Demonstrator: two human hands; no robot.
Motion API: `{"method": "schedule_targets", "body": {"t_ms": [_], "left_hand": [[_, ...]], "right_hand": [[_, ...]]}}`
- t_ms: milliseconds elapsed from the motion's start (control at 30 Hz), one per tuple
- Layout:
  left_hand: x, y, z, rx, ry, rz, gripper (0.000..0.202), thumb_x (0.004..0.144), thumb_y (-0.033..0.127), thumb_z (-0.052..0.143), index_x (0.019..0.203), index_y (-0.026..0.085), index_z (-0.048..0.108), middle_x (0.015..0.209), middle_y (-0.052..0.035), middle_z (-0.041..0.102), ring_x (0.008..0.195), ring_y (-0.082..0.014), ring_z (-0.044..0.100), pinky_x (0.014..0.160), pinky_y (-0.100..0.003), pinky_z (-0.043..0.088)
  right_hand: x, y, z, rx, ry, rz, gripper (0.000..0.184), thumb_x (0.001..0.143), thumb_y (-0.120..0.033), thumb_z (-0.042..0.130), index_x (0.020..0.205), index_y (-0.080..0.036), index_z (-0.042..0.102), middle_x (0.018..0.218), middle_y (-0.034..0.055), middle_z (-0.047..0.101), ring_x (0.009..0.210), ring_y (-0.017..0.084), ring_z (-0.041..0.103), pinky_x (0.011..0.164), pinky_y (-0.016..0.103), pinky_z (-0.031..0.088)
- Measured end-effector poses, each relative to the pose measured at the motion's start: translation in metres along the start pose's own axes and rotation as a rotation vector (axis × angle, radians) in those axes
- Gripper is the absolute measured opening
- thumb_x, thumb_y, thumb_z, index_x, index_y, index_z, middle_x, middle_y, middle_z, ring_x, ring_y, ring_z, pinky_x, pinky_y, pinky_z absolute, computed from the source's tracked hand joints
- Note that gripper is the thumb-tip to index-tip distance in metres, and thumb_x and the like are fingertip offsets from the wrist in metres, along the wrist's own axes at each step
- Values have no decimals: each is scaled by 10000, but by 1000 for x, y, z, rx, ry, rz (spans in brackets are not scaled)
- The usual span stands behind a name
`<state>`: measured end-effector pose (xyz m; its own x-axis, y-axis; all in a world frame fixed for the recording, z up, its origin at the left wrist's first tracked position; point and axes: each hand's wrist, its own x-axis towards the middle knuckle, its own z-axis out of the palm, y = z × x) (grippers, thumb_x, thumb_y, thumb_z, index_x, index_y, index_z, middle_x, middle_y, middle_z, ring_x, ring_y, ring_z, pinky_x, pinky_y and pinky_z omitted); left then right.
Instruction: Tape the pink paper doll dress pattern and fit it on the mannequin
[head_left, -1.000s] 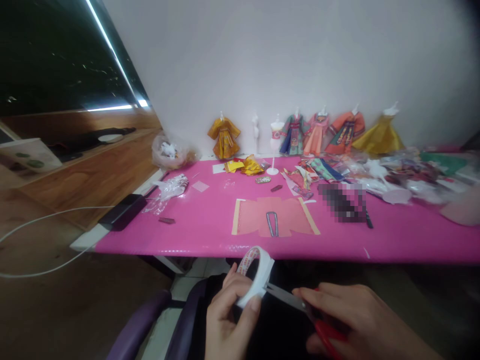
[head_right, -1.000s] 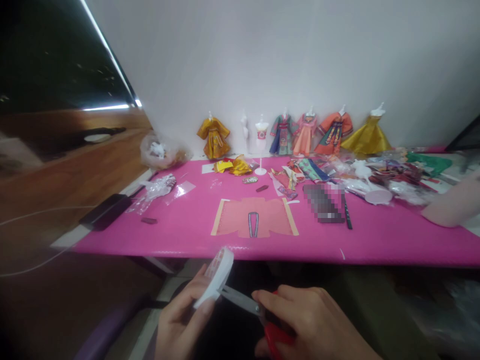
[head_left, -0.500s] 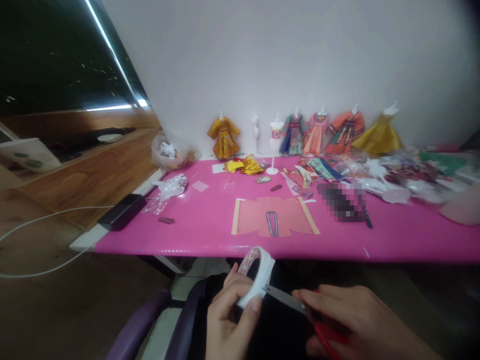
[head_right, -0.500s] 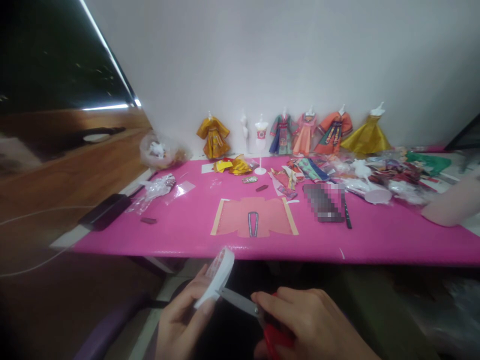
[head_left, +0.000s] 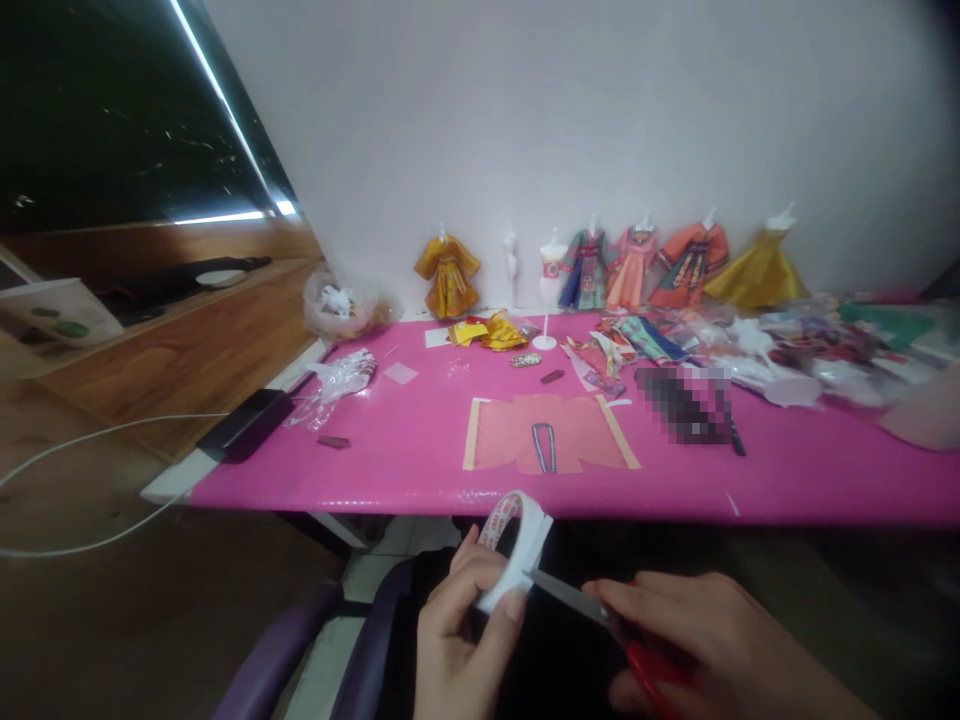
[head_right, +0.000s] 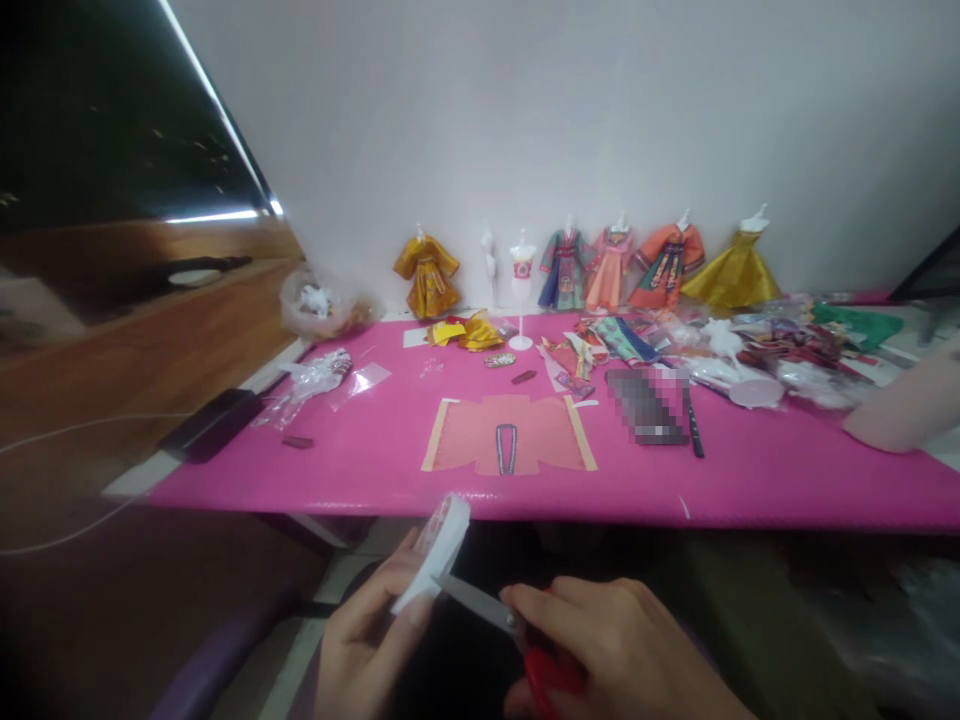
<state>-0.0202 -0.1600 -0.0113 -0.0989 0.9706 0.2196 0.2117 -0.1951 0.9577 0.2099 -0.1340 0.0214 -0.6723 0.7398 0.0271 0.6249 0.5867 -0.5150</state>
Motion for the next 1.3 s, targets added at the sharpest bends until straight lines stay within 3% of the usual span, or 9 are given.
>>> {"method": "schedule_targets", "body": {"t_ms": [233, 533, 800, 1300], "left_hand": [[1, 2, 0, -6, -7, 5, 172, 863, 346, 647, 739, 251, 721, 679, 12, 623, 723, -209, 619, 1056, -456, 373], [3, 2, 2, -20, 3, 10, 175, 864, 348, 653, 743, 247, 729, 670, 6, 663, 716, -215, 639, 1030, -444, 396], [2, -2, 2, -75, 18, -18, 182, 855, 377, 676, 769, 237, 754, 997, -47, 786, 999, -271, 675, 954, -361, 473], [2, -7, 4, -107, -5, -30, 165, 866, 351, 677, 779, 229, 746, 1020, -49, 786, 1100, -275, 645, 940, -318, 462]], "right_hand": [[2, -3, 0, 80, 78, 4, 202, 745, -214, 782, 927, -252, 704, 721, -34, 714, 567, 132, 665, 528, 187, 491], [1, -3, 1, 124, 115, 0, 230, 755, -232, 781, 971, -279, 716, 710, -53, 709, 546, 116, 650, 510, 179, 477], [4, -8, -2, 96, 66, 27, 145, 746, -187, 767, 854, -251, 696, 732, -36, 724, 574, 128, 664, 539, 182, 499], [2, -5, -1, 110, 34, 43, 198, 767, -161, 744, 927, -262, 688, 769, -36, 733, 612, 133, 687, 562, 175, 501]]}}
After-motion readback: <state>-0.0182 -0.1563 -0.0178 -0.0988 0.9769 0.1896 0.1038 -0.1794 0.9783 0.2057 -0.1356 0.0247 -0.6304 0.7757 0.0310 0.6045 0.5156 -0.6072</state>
